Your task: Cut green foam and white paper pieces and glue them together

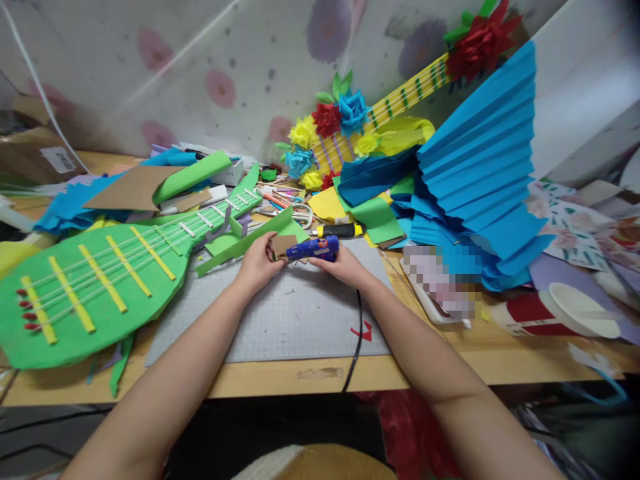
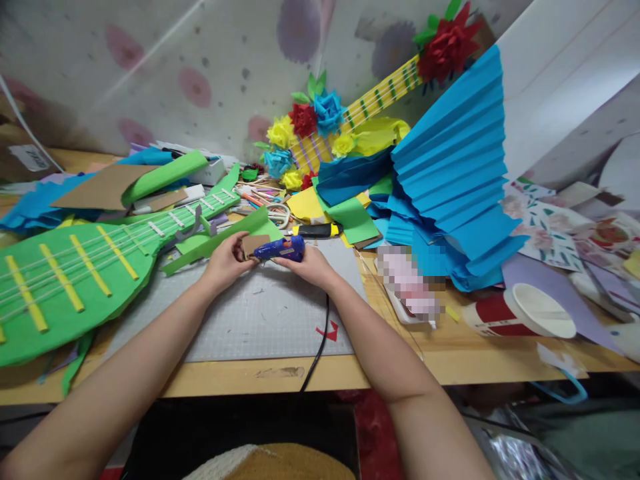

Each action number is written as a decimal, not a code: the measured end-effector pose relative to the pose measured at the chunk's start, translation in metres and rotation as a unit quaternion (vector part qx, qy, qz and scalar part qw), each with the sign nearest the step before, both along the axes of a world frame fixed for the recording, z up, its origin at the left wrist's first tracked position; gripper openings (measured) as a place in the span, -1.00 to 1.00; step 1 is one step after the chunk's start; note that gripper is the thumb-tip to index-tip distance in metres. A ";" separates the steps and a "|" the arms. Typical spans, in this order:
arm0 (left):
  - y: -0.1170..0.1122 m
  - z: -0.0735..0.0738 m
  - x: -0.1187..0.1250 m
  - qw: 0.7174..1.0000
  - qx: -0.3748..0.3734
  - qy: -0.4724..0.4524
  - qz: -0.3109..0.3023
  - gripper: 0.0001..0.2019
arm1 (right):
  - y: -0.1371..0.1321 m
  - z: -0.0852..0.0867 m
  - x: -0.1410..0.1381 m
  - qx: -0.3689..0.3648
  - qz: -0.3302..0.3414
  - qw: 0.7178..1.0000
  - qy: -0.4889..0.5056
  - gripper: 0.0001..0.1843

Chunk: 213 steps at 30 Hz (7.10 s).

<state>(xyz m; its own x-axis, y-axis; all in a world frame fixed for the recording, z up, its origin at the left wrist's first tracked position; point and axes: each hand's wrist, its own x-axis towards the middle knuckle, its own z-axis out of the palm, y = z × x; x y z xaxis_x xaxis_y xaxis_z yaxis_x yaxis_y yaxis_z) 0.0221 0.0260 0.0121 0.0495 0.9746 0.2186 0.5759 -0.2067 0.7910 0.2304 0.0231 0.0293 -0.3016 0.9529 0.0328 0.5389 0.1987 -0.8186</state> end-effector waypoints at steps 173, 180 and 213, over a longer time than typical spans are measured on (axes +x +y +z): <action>0.014 -0.007 -0.012 0.970 0.102 -0.209 0.069 -0.44 | -0.011 0.012 0.084 0.243 -0.258 0.927 -0.119 -0.37; 0.008 -0.003 -0.012 0.975 0.128 -0.163 0.080 -0.44 | -0.008 0.047 0.002 0.219 -0.098 0.968 -0.068 -0.77; 0.006 -0.012 -0.002 0.975 0.101 -0.171 0.095 -0.42 | 0.020 0.000 -0.066 -0.216 -0.063 0.883 0.413 -0.76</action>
<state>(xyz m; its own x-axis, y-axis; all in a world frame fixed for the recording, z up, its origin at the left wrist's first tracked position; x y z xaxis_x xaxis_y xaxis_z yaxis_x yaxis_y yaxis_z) 0.0201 0.0319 0.0000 -0.2380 0.8946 0.3783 0.3282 -0.2925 0.8982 0.1639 0.0428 0.0298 -0.2349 0.9546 -0.1829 -0.2814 -0.2469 -0.9273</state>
